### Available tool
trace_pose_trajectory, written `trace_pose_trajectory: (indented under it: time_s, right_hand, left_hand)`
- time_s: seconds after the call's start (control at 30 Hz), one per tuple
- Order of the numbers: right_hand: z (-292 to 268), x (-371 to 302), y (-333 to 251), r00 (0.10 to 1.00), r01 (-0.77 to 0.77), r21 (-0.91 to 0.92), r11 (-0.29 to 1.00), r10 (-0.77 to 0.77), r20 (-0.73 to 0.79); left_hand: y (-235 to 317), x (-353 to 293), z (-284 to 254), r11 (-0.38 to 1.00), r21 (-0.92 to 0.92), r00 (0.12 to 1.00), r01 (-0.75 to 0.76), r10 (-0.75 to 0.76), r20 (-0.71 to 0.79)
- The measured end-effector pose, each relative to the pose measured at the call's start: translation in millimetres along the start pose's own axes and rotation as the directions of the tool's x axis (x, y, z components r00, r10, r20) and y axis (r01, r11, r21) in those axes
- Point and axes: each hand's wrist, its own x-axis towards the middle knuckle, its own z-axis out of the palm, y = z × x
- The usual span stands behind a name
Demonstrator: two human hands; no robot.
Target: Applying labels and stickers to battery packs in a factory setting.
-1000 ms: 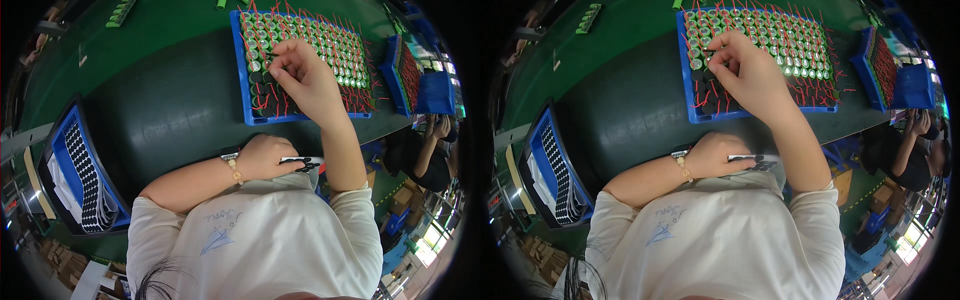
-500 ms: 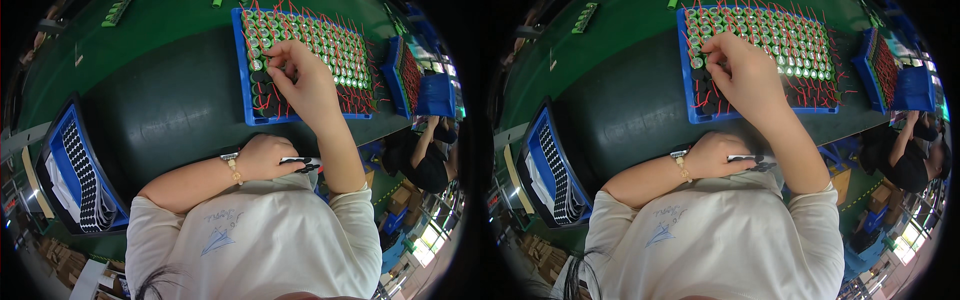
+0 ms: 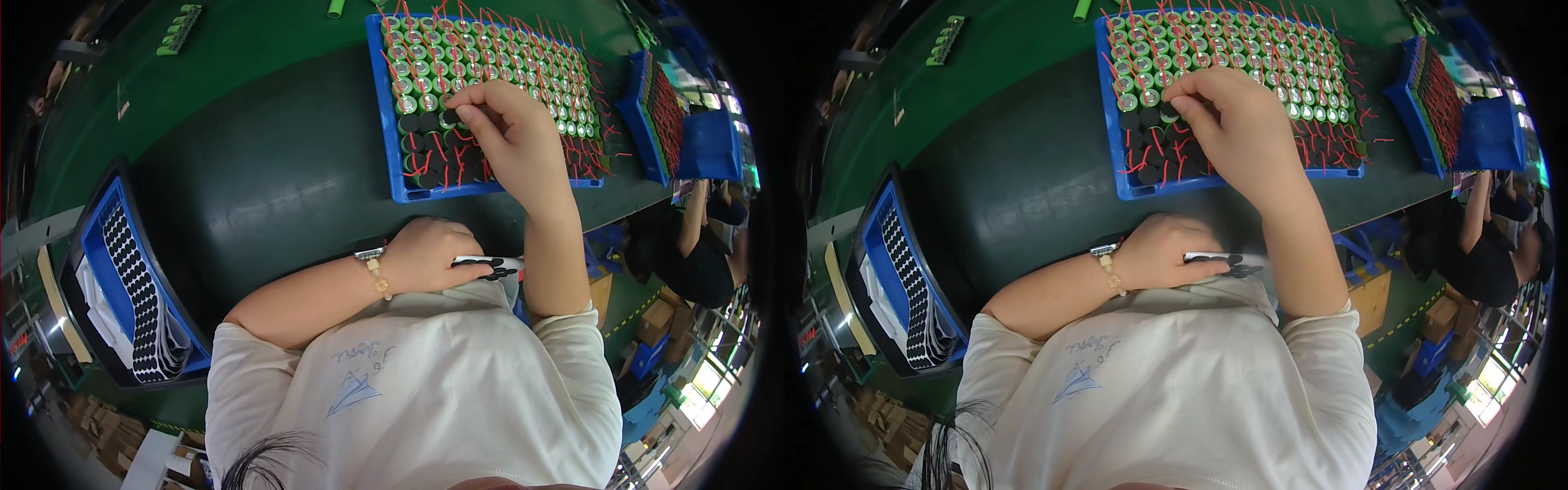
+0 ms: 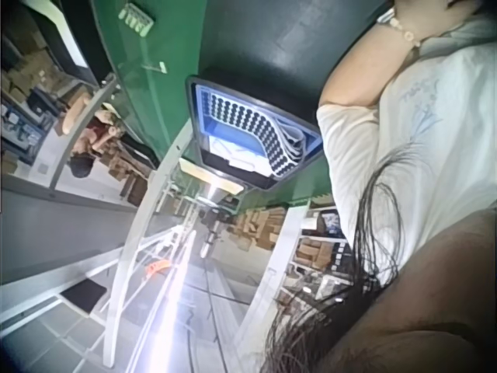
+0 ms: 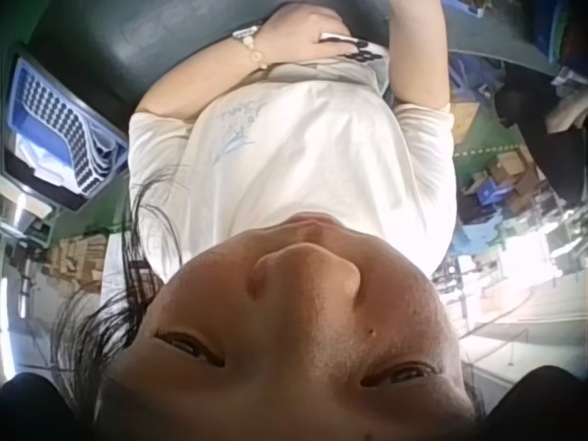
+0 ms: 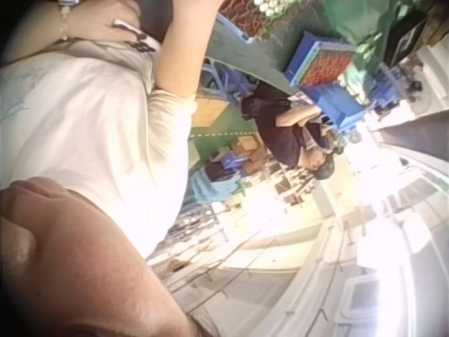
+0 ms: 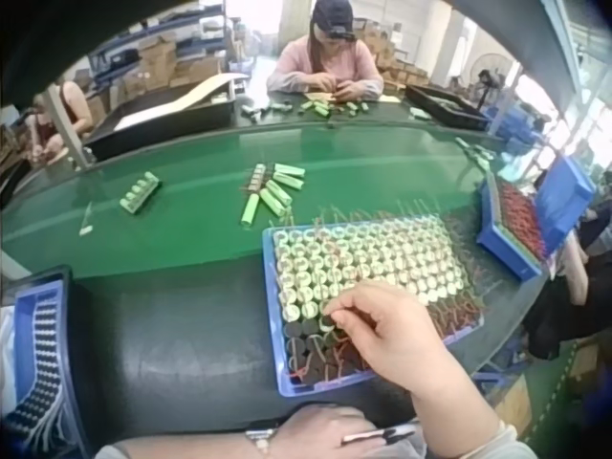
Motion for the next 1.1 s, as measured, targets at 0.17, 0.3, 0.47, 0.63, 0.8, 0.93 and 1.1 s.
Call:
trace_pose_trajectory:
  time_s: [0.17,0.3,0.47,0.63,0.8,0.93,1.1]
  right_hand:
    - [1.3,1.1,3.8,0.992,0.128,-0.131,0.983,-0.128,0.014]
    - [3.7,0.5,2.9,0.987,0.157,-0.188,0.970,-0.162,-0.013]
    - [3.9,-1.2,2.6,0.988,0.138,-0.224,0.965,-0.152,-0.042]
    - [4.4,-1.3,4.0,0.989,0.120,-0.223,0.967,-0.137,-0.062]
    - [3.6,-0.8,1.9,0.989,0.120,-0.228,0.966,-0.136,-0.053]
    - [4.7,-0.1,1.7,0.984,0.144,-0.249,0.958,-0.164,-0.064]
    - [5.9,0.1,6.2,0.979,0.174,-0.252,0.952,-0.194,-0.059]
  left_hand:
    - [-0.4,1.1,-0.7,1.000,-0.009,1.000,0.004,-0.004,0.014]
    - [1.3,1.4,-2.0,1.000,-0.002,1.000,0.006,-0.006,0.017]
    - [2.2,1.6,-2.3,1.000,0.019,0.999,0.023,-0.024,0.040]
    - [2.1,1.1,-1.7,1.000,0.017,0.999,0.023,-0.024,0.042]
    - [1.0,1.6,-0.8,1.000,0.017,0.999,0.013,-0.014,0.036]
    - [1.6,2.9,-2.1,1.000,0.019,0.999,0.012,-0.012,0.033]
    - [2.9,3.0,-3.5,1.000,0.020,0.999,0.010,-0.010,0.034]
